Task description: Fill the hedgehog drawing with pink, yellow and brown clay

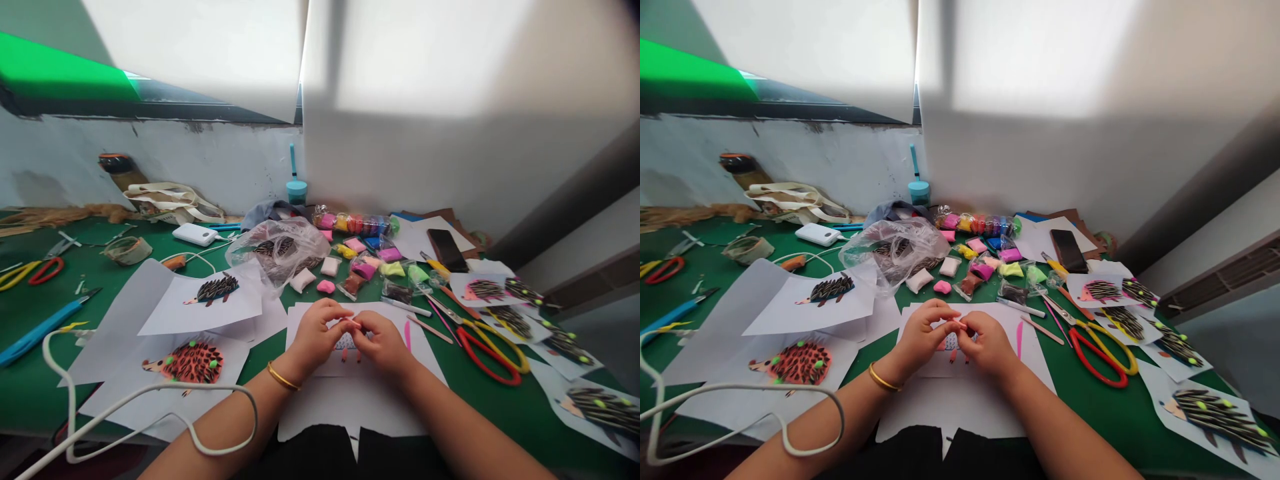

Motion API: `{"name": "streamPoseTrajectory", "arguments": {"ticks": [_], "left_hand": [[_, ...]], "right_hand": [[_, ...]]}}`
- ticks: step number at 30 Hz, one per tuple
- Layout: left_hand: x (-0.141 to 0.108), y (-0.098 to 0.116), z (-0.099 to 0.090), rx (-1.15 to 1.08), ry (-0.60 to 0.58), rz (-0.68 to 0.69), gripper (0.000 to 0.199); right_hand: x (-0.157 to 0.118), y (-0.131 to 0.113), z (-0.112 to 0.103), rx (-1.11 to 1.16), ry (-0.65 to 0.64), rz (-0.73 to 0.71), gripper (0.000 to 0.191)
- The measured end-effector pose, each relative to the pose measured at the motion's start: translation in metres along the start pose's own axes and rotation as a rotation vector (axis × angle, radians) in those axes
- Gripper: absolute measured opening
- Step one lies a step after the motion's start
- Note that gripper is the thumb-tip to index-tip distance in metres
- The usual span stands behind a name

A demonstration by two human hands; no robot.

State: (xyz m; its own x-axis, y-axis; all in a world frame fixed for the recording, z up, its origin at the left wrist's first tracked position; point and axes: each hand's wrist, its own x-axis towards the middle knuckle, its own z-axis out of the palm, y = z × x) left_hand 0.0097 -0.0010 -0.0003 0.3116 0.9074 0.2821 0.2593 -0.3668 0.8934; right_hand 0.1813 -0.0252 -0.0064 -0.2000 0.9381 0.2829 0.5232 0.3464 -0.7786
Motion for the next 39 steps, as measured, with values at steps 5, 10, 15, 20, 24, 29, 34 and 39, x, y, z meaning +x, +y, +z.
{"name": "streamPoseTrajectory", "arguments": {"ticks": [5, 10, 15, 20, 24, 29, 34, 39], "left_hand": [[-0.0010, 0.0017, 0.0000, -0.068, 0.020, -0.078, 0.027], [-0.0008, 0.0029, -0.0001, -0.084, 0.023, -0.007, 0.027], [-0.0006, 0.0050, 0.0003, -0.074, 0.028, -0.016, 0.022], [-0.0003, 0.0055, -0.0004, -0.123, 0.023, -0.019, 0.025], [-0.0004, 0.0055, 0.0001, -0.088, 0.007, -0.005, 0.018], [0.0000, 0.0040, -0.0002, -0.124, 0.036, -0.072, 0.023], [0.0010, 0.0042, 0.0000, -0.085, 0.010, -0.028, 0.020], [0.0012, 0.0041, -0.0006, -0.020, 0.033, -0.023, 0.025]], "right_hand": [[0.0002, -0.0010, -0.0020, 0.058, -0.055, -0.038, 0.018], [-0.0014, -0.0008, -0.0015, 0.061, -0.009, -0.029, 0.027], [-0.0016, 0.0001, -0.0006, 0.038, -0.027, -0.065, 0.020], [-0.0015, 0.0007, -0.0012, 0.091, -0.025, -0.052, 0.023], [-0.0020, 0.0013, 0.0003, 0.009, 0.015, -0.065, 0.029], [-0.0003, -0.0003, -0.0014, 0.082, -0.055, -0.084, 0.018], [-0.0004, 0.0007, 0.0000, 0.038, -0.003, -0.075, 0.027], [-0.0007, 0.0004, -0.0009, 0.047, -0.029, -0.071, 0.023]]}}
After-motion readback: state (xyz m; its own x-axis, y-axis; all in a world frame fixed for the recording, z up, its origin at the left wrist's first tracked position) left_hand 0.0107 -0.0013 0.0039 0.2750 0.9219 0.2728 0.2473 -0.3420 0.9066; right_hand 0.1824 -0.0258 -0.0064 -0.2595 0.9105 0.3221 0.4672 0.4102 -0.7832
